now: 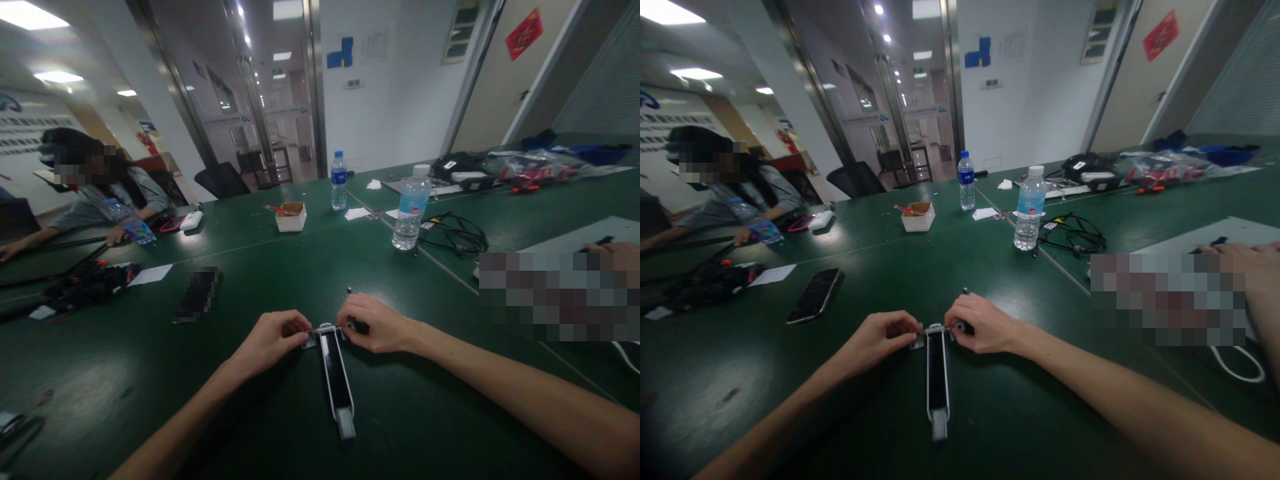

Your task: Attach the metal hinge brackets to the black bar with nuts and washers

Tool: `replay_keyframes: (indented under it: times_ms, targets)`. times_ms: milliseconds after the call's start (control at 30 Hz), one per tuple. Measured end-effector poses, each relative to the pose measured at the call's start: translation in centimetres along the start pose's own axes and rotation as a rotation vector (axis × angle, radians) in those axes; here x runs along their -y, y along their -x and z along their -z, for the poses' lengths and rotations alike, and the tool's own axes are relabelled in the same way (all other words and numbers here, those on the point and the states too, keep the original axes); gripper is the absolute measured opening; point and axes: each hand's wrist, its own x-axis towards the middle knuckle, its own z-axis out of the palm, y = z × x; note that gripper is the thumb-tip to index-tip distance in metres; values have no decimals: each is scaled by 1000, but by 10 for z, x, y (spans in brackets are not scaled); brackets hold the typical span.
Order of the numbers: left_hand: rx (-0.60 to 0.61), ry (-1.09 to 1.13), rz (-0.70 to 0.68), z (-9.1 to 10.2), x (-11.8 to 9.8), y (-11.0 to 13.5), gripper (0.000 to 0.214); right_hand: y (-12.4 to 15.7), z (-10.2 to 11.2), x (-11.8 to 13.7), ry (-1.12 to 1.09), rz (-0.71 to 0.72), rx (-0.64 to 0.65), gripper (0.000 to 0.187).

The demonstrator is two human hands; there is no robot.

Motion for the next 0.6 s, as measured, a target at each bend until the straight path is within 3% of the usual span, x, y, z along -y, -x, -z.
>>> replay_keyframes:
  times_ms: [600]
  targets:
    - [-64,-80,-87,-8,3,1,17,0,0,-1,-6,8,-23,11]
